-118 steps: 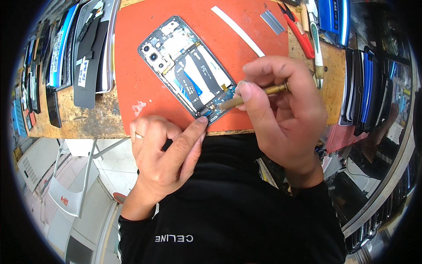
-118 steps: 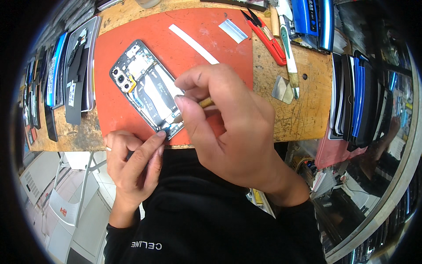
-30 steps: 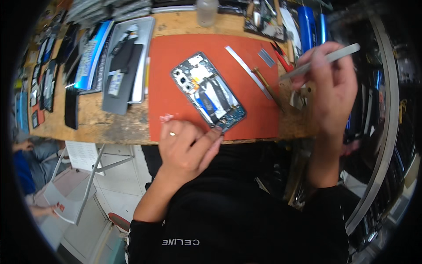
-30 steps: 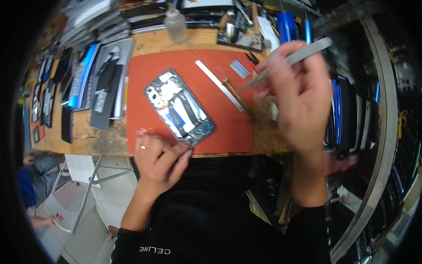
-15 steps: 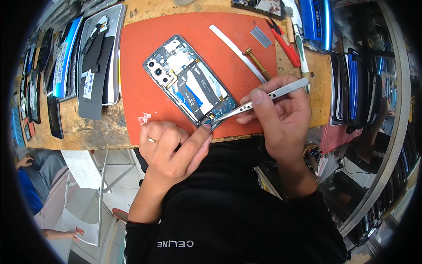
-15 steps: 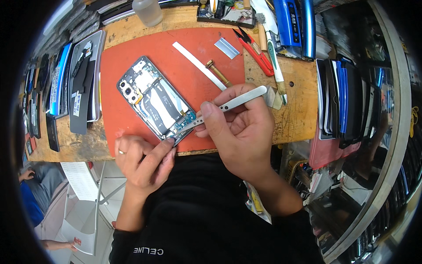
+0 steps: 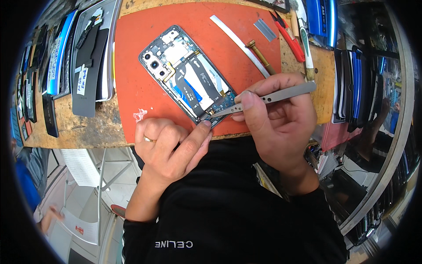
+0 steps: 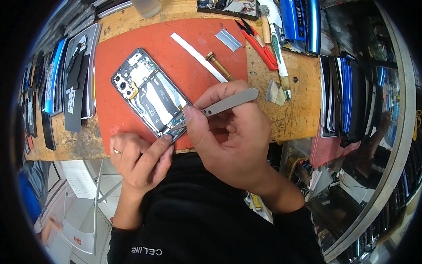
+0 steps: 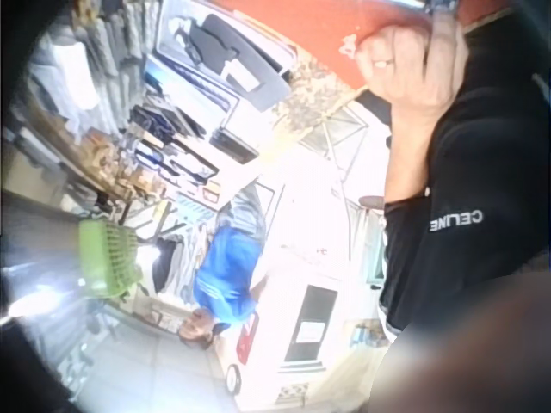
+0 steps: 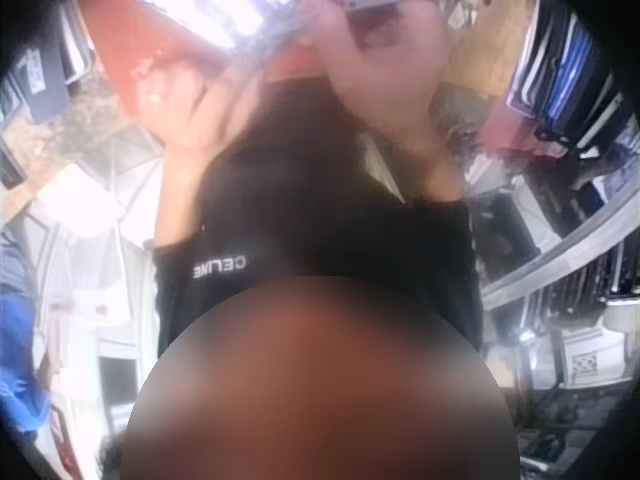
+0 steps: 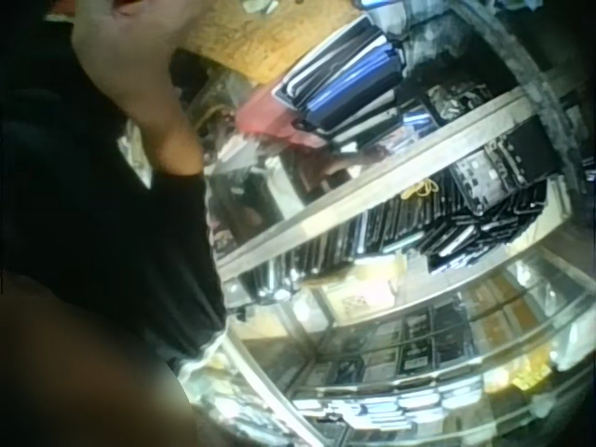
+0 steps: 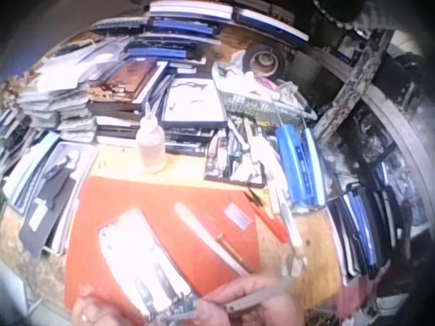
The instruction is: The person disassembles a smartphone by removing the back cover and prying open internal components. They use a metal spudger and tweezers to disconnect ribbon cables and remove parts. The person then reassembles the phone and briefly interacts with others in the shop.
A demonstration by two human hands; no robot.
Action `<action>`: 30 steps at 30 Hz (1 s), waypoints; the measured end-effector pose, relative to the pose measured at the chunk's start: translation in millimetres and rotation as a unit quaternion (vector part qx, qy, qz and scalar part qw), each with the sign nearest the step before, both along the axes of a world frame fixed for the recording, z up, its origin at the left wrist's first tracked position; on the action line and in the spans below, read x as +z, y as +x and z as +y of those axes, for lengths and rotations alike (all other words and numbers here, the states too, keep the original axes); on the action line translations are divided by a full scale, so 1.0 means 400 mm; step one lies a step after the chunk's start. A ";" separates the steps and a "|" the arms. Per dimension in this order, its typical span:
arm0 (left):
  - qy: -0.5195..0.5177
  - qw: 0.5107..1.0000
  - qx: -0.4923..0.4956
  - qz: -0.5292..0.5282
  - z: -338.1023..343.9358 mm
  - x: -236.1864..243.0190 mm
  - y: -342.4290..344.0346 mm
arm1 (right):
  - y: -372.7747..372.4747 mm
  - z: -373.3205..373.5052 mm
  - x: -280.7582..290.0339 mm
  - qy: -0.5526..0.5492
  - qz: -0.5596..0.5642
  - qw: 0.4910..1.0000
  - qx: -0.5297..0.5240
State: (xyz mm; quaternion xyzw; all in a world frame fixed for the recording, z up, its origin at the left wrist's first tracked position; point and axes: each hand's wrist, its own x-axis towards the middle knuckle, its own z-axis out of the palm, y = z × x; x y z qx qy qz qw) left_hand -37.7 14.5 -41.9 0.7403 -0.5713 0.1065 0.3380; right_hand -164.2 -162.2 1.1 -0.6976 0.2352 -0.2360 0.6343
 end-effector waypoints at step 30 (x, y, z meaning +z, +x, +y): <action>-0.013 1.000 -0.006 -0.017 -0.006 -0.005 -0.018 | -0.009 -0.016 -0.005 0.108 -0.013 0.993 -0.048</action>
